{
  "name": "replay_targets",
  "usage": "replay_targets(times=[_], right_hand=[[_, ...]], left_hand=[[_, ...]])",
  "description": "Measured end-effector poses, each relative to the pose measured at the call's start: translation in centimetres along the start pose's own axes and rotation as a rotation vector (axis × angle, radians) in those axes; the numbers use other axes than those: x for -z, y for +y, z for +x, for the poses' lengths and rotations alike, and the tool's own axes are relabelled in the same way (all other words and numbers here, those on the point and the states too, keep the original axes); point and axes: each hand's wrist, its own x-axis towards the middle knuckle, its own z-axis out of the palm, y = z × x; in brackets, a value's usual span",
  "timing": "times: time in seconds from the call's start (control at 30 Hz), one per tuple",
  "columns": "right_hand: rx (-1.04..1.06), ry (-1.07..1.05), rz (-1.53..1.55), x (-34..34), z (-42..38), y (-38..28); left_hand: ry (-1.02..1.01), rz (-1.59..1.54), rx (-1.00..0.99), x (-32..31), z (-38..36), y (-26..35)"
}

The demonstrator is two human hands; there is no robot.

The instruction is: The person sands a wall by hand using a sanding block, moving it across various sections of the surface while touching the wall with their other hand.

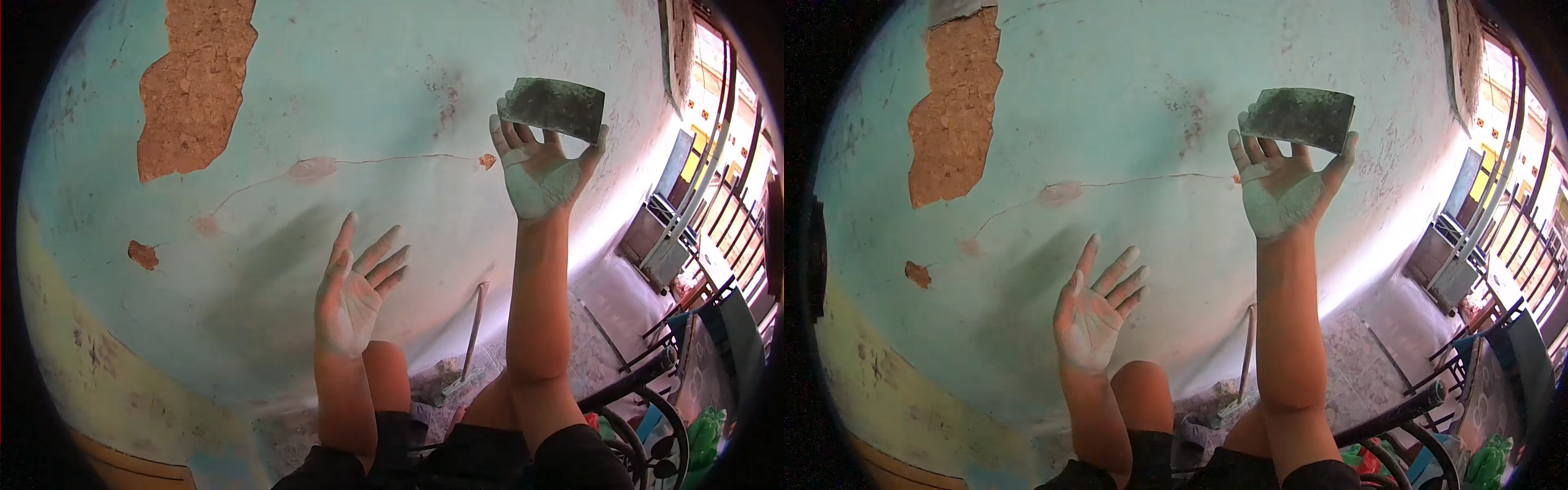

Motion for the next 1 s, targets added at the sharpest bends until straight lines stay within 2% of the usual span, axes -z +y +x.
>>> replay_targets(times=[0.23,0.3,0.53,0.73,0.9,1.0], right_hand=[[0.059,-0.082,0.021,0.1,0.2,0.9],[0.123,-0.18,0.034,0.1,0.3,1.3],[0.214,-0.263,0.078,-1.3,0.1,0.7],[0.201,-0.246,0.005,-0.6,0.5,1.7],[0.037,-0.271,-0.061,0.7,1.1,2.6],[0.026,-0.302,-0.046,1.7,1.8,2.7]], left_hand=[[-0.069,0.138,0.081,-0.9,-0.5,-1.1],[-0.038,0.162,0.071,-0.7,-0.4,-1.4],[0.045,0.259,0.066,1.5,0.2,-1.4],[0.113,0.284,0.011,2.4,1.0,-1.6],[0.132,0.274,-0.026,2.7,1.5,-1.6],[0.128,0.254,-0.047,2.7,1.5,-1.5]])
